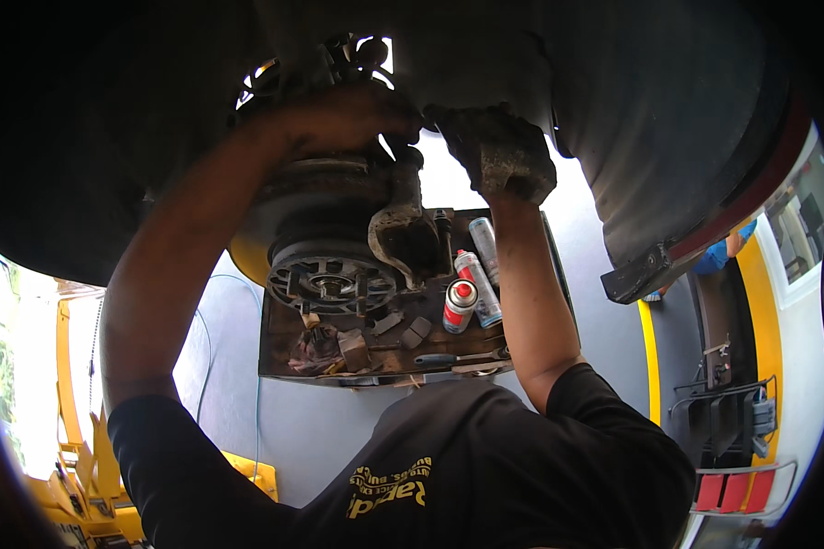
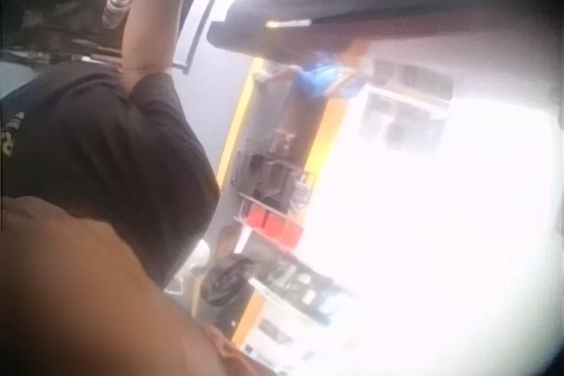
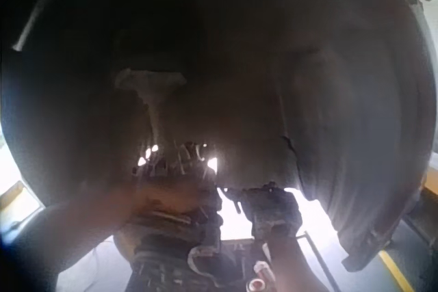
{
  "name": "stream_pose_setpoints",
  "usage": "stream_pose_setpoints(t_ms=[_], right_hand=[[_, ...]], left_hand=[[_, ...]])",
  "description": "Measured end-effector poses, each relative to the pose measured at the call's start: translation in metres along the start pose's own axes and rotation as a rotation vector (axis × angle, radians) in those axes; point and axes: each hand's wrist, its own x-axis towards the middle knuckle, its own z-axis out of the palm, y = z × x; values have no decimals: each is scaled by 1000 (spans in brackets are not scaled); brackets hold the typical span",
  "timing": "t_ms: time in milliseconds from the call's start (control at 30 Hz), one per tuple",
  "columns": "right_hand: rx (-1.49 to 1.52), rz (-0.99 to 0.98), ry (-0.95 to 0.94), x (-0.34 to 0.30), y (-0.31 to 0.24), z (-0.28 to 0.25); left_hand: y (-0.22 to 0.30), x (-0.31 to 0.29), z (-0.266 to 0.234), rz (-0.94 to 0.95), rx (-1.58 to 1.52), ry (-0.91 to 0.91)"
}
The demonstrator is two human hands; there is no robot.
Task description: The person removes a brake caliper from a vehicle's wheel hub, sprays a lubricant onto the brake pads, and then reinstalls the caliper. The task involves handling the caliper, brake pads, and a spray can within a professional auto repair setting.
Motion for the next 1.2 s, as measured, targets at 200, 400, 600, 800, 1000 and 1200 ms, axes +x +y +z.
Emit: stream_pose_setpoints(t_ms=[200,400,600,800,1000,1200], right_hand=[[1629,-334,322,9,18,40],[2432,-41,181,20,23,43],[2549,411,127,10,16,23],[2743,316,25,5,24,18],[2614,181,121,7,22,34],[1533,239,181,10,24,51]], left_hand=[[-1,-3,4,-63,214,374],[5,6,-3,70,420,430],[17,7,-8,-287,-372,-134],[11,-3,-15,-238,-514,-67],[6,-1,-10,-305,-532,-58],[5,0,-10,-231,-429,-59]])
